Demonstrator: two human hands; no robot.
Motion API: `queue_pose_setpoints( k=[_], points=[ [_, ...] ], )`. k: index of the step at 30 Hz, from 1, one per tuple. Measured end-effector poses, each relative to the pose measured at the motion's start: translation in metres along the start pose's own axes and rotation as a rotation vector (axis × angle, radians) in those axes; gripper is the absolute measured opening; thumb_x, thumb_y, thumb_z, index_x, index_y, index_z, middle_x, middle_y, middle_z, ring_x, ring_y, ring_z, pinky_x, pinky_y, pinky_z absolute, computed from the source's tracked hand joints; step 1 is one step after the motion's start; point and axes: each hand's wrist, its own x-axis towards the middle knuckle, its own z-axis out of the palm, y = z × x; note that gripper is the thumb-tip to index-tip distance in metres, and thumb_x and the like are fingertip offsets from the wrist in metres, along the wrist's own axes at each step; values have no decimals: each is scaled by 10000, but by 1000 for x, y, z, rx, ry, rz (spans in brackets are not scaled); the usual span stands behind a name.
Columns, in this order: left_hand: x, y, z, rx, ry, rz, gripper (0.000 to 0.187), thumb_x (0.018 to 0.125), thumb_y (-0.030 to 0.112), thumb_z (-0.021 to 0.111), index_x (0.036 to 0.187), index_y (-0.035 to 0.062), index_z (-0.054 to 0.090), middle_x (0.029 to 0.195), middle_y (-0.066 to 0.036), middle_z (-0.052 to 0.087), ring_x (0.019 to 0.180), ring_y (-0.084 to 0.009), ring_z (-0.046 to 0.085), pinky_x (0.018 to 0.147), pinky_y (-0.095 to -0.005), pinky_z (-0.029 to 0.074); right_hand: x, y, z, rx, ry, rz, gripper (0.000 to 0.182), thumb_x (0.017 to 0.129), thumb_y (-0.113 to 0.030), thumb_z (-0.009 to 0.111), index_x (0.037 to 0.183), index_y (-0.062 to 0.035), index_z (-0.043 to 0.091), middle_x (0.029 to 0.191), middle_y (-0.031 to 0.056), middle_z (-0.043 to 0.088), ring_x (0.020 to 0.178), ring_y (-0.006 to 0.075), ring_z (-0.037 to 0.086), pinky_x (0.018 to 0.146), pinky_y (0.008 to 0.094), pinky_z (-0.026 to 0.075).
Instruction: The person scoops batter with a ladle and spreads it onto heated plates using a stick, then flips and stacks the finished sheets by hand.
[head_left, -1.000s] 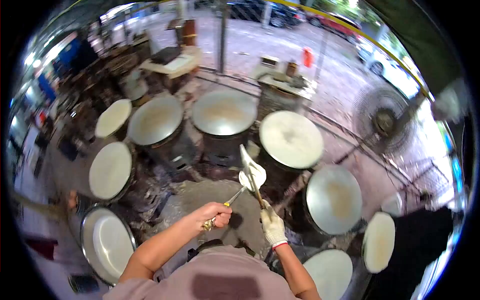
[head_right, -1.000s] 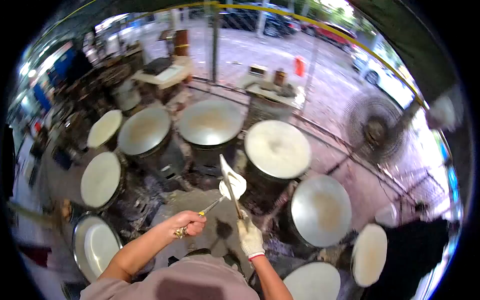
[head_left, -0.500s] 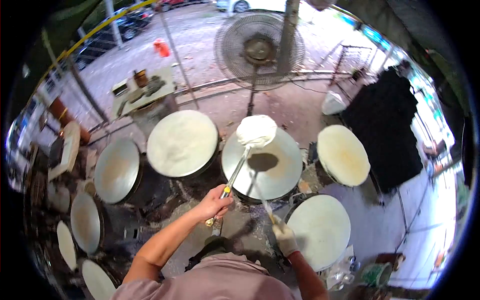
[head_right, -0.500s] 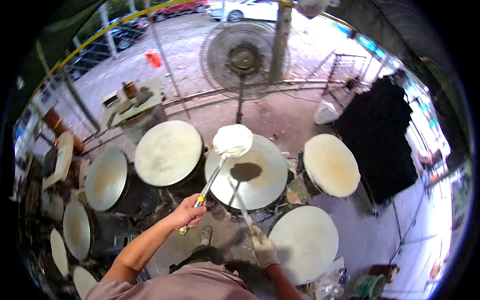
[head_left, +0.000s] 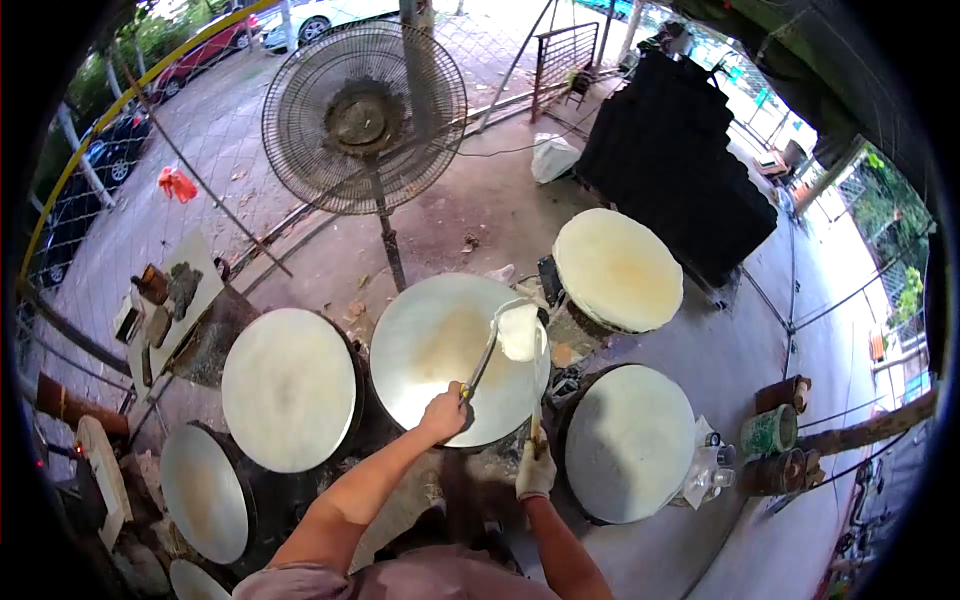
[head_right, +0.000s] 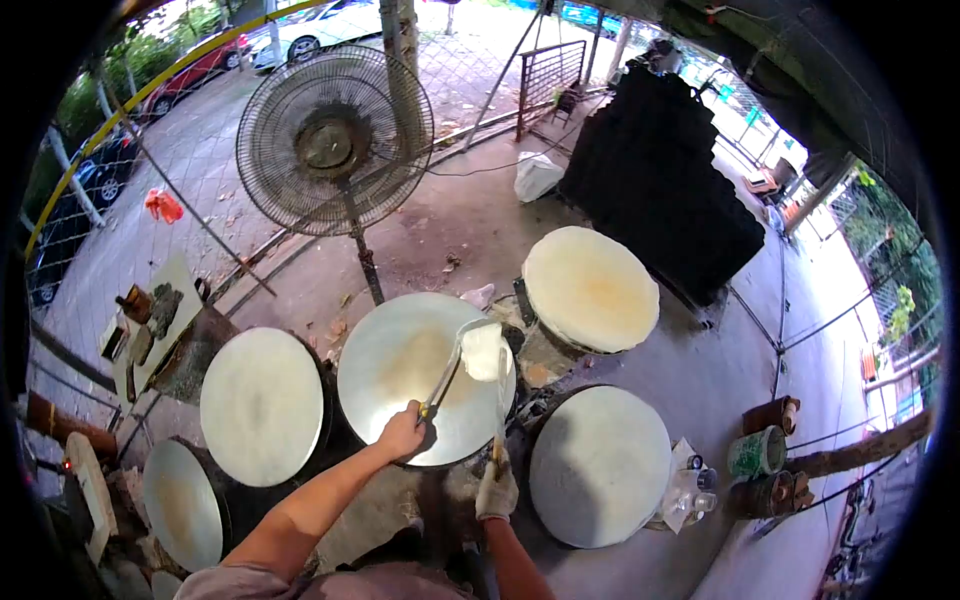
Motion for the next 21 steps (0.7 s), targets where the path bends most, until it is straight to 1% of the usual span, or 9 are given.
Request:
queue_pose_setpoints(
  k=[3, 5, 6, 9, 10, 15, 17, 18, 21],
  points=[
    [23, -8, -21, 113, 26, 36, 260, 805, 120, 520, 1001, -8, 406, 749, -263, 603, 725, -434, 604, 670, -518, 473, 9, -5, 21, 57, 0, 108, 374, 896, -151, 517, 1249, -25, 512, 1209, 90, 599, 1017, 190, 606, 873, 284, 460],
    [30, 1, -48, 192, 24, 27, 251, 802, 97, 503, 1013, -5, 415, 782, -259, 612, 748, -424, 614, 685, -504, 486, 32, 0, 57, 187, 35, -157, 353, 899, -173, 532, 1228, -44, 541, 971, 55, 663, 821, 159, 629, 725, 273, 494],
    [34, -4, -54, 229, 48, 45, 256, 799, 100, 511, 1011, -7, 416, 801, -258, 613, 754, -421, 615, 687, -499, 490, 35, -41, 50, 609, -219, 382, 315, 903, -193, 538, 1180, -51, 584, 689, -32, 555, 597, 73, 520, 529, 232, 421],
    [45, -33, -70, 282, 71, 70, 284, 778, 99, 546, 1008, -2, 413, 854, -242, 612, 770, -400, 626, 686, -476, 507, 38, -74, 40, 614, -189, 410, 284, 908, -205, 539, 1135, -53, 616, 593, -86, 395, 514, 19, 381, 449, 210, 310],
    [45, -40, -77, 339, 69, 63, 292, 771, 91, 552, 1011, 4, 411, 857, -233, 609, 770, -393, 629, 682, -468, 510, 44, -21, 60, 552, -41, 135, 276, 911, -229, 541, 1097, -48, 635, 609, -78, 447, 523, 37, 423, 460, 214, 341],
    [47, -61, -90, 427, 95, 47, 281, 768, 62, 546, 1011, 17, 414, 872, -220, 596, 759, -390, 631, 664, -452, 517, 28, -12, 102, 279, 229, -91, 289, 912, -249, 525, 1082, -42, 635, 676, 2, 569, 608, 100, 549, 542, 232, 443],
    [47, -63, -94, 428, 110, 56, 268, 776, 63, 539, 1011, 15, 420, 872, -222, 591, 753, -391, 630, 654, -455, 516, 38, -80, 87, 562, -271, 620, 332, 907, -258, 534, 1138, -36, 618, 900, 95, 655, 826, 175, 616, 742, 275, 492],
    [47, -64, -98, 430, 129, 62, 255, 785, 64, 532, 1012, 13, 426, 872, -224, 586, 747, -392, 629, 644, -457, 514, 44, -87, 79, 539, -240, 629, 311, 901, -251, 544, 1095, -23, 629, 925, 104, 656, 752, 181, 620, 688, 285, 501],
    [43, -78, -110, 402, 177, 49, 248, 800, 68, 518, 1027, 11, 436, 872, -231, 572, 730, -393, 627, 625, -464, 509, 32, -81, 77, 783, 124, 136, 231, 891, -238, 554, 910, -19, 626, 718, 39, 602, 479, 113, 509, 451, 264, 423]
  ],
)
